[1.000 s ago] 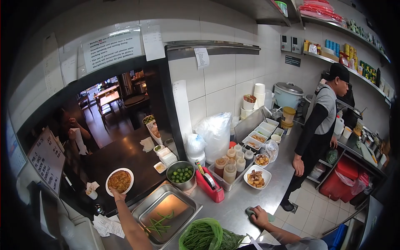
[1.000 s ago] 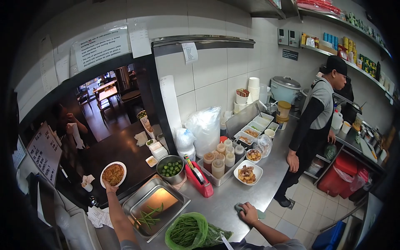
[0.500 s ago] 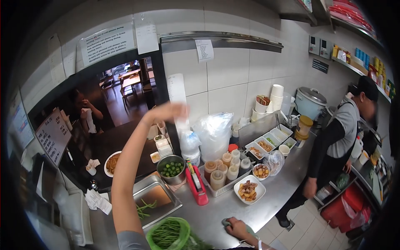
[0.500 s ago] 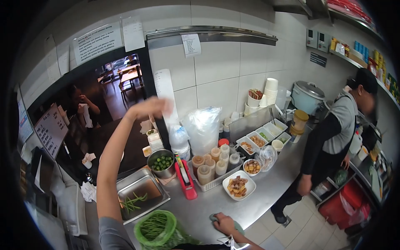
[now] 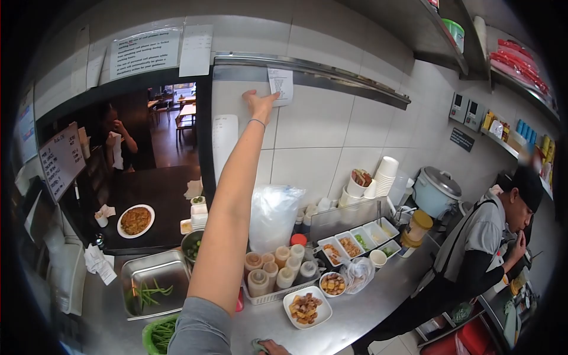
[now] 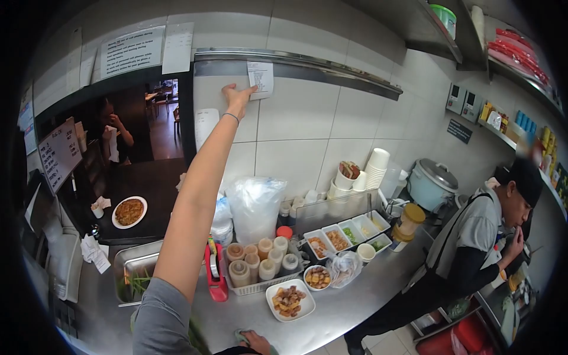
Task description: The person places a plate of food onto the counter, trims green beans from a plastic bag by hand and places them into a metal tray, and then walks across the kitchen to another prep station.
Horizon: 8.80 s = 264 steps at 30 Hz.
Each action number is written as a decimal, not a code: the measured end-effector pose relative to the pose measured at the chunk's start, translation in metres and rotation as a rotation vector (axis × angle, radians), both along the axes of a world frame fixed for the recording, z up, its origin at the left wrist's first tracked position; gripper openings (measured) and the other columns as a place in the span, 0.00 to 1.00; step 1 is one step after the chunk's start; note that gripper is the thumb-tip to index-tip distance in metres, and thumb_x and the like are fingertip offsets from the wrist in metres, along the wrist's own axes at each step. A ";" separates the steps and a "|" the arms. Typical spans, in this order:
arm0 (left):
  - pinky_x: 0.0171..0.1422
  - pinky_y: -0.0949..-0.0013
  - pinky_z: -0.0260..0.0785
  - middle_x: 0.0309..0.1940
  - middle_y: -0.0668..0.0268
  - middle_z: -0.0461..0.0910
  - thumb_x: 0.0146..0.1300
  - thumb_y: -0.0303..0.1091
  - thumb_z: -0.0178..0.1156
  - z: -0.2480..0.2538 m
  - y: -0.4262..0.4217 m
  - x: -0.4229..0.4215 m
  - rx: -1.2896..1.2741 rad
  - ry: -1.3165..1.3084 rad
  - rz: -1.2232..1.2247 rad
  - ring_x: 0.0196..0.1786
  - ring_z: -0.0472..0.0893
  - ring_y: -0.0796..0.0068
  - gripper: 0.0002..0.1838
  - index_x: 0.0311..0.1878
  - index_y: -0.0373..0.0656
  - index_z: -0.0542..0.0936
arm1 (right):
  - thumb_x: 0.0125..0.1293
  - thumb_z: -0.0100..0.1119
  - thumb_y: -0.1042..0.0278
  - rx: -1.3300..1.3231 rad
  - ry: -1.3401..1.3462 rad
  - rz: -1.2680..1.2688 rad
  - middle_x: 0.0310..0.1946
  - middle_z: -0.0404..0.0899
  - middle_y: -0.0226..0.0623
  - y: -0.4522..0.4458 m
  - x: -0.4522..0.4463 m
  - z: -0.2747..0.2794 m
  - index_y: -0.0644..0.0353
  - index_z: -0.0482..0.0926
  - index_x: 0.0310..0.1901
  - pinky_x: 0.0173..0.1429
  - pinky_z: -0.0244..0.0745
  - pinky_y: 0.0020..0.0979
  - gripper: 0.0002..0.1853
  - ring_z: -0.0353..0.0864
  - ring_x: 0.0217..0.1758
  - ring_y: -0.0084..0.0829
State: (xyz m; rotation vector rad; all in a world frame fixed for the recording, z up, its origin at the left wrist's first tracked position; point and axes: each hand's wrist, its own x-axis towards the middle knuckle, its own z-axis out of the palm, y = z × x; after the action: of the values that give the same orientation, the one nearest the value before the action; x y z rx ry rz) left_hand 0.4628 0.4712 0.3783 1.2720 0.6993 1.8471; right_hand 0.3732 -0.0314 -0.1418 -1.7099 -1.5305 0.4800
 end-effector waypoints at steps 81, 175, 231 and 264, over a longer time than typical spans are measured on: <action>0.68 0.51 0.52 0.58 0.59 0.69 0.57 0.38 0.64 -0.389 -0.490 -0.493 0.036 1.302 0.038 0.67 0.60 0.51 0.13 0.42 0.43 0.81 | 0.59 0.61 0.54 0.201 -0.377 0.413 0.65 0.62 0.41 0.051 -0.170 0.120 0.54 0.83 0.43 0.69 0.48 0.52 0.15 0.55 0.69 0.47; 0.47 0.72 0.71 0.44 0.62 0.76 0.73 0.37 0.46 -0.375 -0.480 -0.492 -0.567 -0.137 -0.065 0.45 0.77 0.76 0.11 0.49 0.43 0.73 | 0.59 0.66 0.69 -0.245 0.720 0.729 0.28 0.76 0.24 0.090 -0.222 0.124 0.62 0.79 0.33 0.33 0.64 0.22 0.07 0.69 0.29 0.14; 0.27 0.73 0.65 0.30 0.61 0.75 0.54 0.20 0.64 -0.396 -0.475 -0.467 -0.237 0.821 0.372 0.25 0.73 0.73 0.09 0.40 0.36 0.81 | 0.62 0.56 0.70 0.246 -0.183 0.668 0.30 0.74 0.41 0.063 -0.207 0.189 0.61 0.74 0.34 0.38 0.71 0.41 0.05 0.76 0.35 0.45; 0.33 0.77 0.60 0.34 0.66 0.74 0.69 0.31 0.46 -0.396 -0.472 -0.503 -0.477 -0.494 0.087 0.31 0.69 0.82 0.04 0.43 0.44 0.70 | 0.53 0.64 0.70 0.002 -0.004 0.890 0.39 0.75 0.29 0.078 -0.236 0.107 0.52 0.84 0.37 0.52 0.61 0.41 0.08 0.70 0.49 0.36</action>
State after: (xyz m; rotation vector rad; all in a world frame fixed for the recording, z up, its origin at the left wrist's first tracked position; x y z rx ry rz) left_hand -0.0398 -0.0006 -0.0180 0.4627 0.8544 1.8151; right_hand 0.1376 0.0468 -0.0351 -0.9373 -2.2476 0.9053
